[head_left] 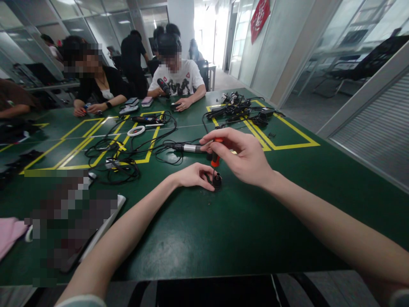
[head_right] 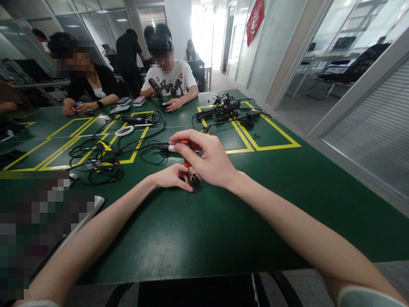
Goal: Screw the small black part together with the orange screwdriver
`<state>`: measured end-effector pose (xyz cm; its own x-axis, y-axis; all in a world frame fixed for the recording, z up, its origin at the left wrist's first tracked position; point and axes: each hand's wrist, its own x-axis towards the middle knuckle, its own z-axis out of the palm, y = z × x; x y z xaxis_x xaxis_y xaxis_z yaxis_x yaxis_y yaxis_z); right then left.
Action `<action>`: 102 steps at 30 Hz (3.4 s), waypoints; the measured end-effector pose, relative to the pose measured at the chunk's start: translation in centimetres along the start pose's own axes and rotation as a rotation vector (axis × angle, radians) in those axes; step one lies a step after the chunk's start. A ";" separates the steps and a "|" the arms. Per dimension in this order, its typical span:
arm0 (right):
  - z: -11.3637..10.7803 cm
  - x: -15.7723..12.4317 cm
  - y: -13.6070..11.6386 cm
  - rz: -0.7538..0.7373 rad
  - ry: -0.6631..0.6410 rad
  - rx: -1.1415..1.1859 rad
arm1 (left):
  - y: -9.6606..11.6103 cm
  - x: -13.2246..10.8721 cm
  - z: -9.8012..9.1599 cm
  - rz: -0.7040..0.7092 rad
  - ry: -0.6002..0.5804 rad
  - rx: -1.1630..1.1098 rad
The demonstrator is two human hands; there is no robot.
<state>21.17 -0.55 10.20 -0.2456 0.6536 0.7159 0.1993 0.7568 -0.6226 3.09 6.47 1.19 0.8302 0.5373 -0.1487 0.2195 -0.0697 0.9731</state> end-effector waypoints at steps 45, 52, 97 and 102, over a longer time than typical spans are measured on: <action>-1.5 -0.1 -0.1 -0.058 -0.111 0.003 | -0.3 0.4 1.5 0.067 0.194 0.024; -1.8 0.3 0.5 0.001 -0.038 0.028 | -0.3 0.4 1.5 0.066 0.183 -0.008; -1.5 0.1 -0.1 -0.153 0.028 -0.523 | -0.6 0.4 1.2 0.051 0.168 0.030; -1.5 0.1 0.0 -0.119 0.022 -0.522 | -0.4 0.3 1.2 0.047 0.159 0.021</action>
<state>22.60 -0.46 10.76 -0.2762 0.5588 0.7820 0.6179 0.7264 -0.3009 3.87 5.60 0.52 0.7484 0.6593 -0.0720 0.1942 -0.1141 0.9743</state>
